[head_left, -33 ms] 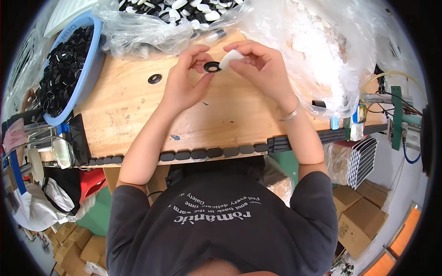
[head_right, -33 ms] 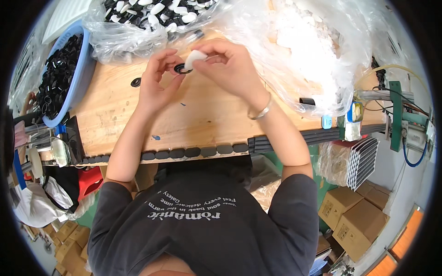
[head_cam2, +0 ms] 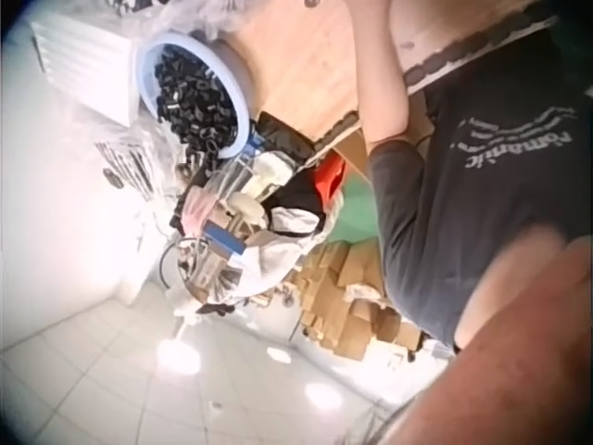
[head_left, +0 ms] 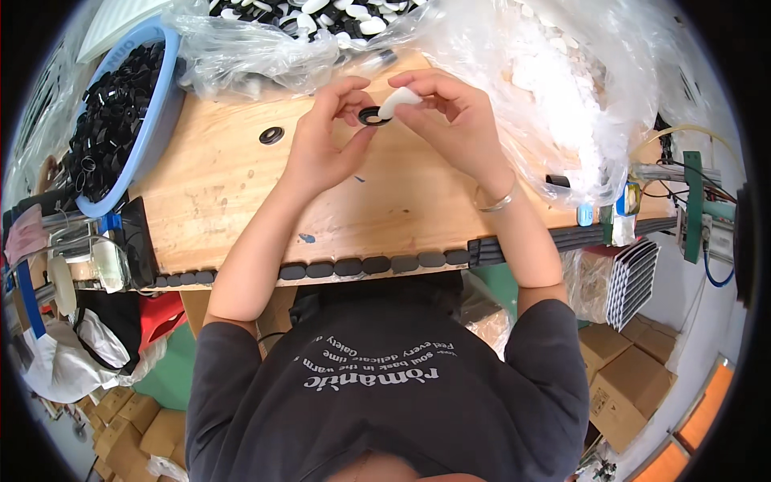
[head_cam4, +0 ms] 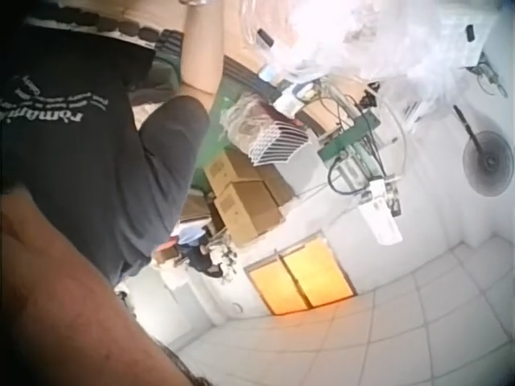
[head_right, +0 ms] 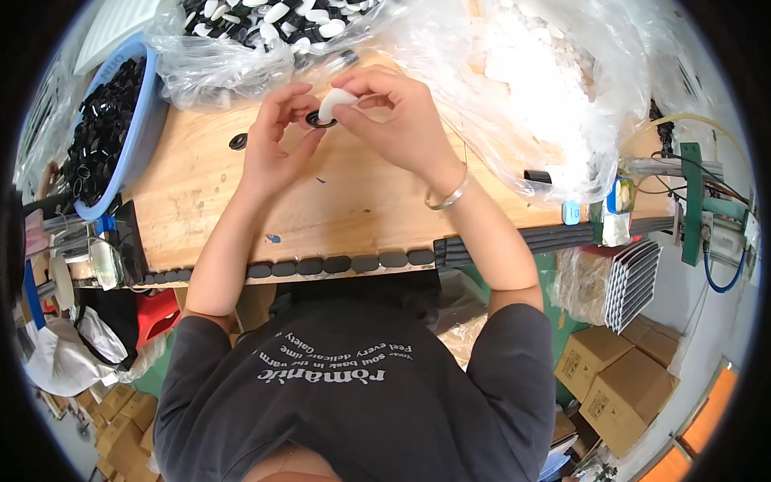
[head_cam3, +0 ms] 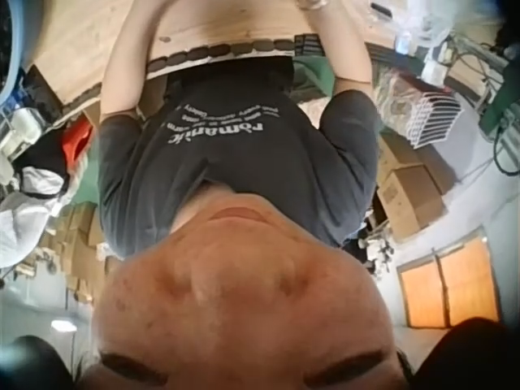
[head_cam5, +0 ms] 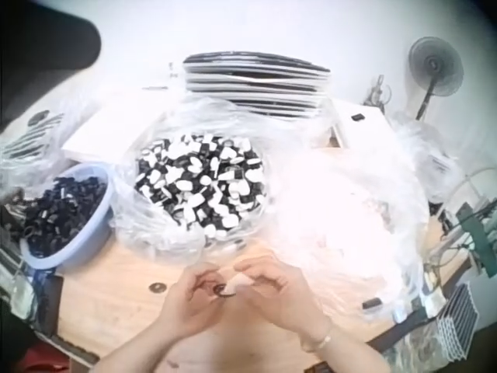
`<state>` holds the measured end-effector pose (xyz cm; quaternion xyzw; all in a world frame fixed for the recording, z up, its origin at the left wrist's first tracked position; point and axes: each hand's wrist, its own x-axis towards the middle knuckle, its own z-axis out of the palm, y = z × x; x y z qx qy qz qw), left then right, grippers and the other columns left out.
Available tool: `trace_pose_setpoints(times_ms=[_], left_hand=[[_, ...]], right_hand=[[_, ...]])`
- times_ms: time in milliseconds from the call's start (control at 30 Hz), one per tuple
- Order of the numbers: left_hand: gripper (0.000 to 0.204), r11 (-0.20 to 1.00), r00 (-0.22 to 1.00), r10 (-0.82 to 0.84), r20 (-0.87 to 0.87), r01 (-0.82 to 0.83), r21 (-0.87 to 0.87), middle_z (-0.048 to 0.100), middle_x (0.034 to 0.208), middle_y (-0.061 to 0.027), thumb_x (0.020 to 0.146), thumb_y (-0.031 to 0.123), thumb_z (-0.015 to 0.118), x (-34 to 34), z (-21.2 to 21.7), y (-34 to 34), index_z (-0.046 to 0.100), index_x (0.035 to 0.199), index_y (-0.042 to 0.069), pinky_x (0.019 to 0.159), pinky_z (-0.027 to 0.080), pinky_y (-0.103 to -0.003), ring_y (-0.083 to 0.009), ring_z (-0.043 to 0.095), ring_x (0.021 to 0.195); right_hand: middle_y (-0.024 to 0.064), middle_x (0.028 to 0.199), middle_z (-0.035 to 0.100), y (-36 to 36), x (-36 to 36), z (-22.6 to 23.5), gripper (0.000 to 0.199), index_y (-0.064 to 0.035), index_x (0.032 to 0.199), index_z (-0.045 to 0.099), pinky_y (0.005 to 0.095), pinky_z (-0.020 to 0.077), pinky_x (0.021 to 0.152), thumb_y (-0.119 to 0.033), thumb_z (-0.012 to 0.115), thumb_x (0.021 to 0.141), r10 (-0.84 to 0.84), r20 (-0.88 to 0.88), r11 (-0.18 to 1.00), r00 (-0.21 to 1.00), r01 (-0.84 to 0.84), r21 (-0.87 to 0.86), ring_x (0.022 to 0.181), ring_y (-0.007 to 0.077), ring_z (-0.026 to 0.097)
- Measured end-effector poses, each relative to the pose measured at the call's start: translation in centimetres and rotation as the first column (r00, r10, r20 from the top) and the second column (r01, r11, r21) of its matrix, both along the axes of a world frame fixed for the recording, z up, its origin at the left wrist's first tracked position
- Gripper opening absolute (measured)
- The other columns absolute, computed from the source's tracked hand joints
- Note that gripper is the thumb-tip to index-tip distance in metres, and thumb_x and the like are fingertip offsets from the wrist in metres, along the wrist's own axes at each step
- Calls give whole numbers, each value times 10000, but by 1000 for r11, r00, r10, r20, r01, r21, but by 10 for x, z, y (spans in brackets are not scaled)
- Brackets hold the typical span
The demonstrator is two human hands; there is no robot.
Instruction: Assembling small black plastic caps by inserting white circular pads into them.
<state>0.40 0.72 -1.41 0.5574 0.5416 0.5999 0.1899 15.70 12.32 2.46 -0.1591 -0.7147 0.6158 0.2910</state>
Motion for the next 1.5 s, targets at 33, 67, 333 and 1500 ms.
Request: trace_pose_setpoints(times_ms=[33, 67, 333, 1500], left_hand=[[533, 1000, 1000, 3, -1, -3, -3, 622, 952, -70, 747, -89, 651, 1, 2, 0, 458, 1227, 36, 735, 467, -247, -145, 581, 819], [536, 1000, 1000, -5, -6, 5, -5, 622, 945, -71, 747, -85, 654, 2, 3, -1, 456, 1230, 37, 736, 469, -249, -147, 580, 817], [561, 995, 1000, -18, -15, 17, -96, 611, 1001, -69, 768, -113, 642, -1, 10, -9, 427, 1259, 50, 777, 449, -254, -129, 552, 883], [110, 992, 953, 71, 296, -36, -125, 556, 835, -35, 916, 23, 518, 0, -7, -4, 484, 1020, 16, 665, 428, -239, -94, 506, 734]], right_hand=[[83, 1090, 647, -1, -3, -4, 161, -4, 973, 641, 227, 502, 785, 14, 678, 817, -35, 0, 987, 999, 34, 156, 910, 115, 621], [86, 1124, 633, -2, -5, -8, 164, 1, 975, 638, 226, 500, 793, 21, 675, 817, -68, -6, 949, 998, 66, 308, 939, 117, 614], [92, 1093, 647, -12, -7, -11, 217, -16, 965, 669, 270, 517, 794, 32, 691, 756, -133, 99, 880, 986, 72, 469, 929, 153, 630], [119, 963, 656, -28, -18, -20, 339, -38, 1080, 441, 222, 528, 754, 67, 648, 833, -172, -206, 963, 963, 121, -241, 869, 142, 650]])
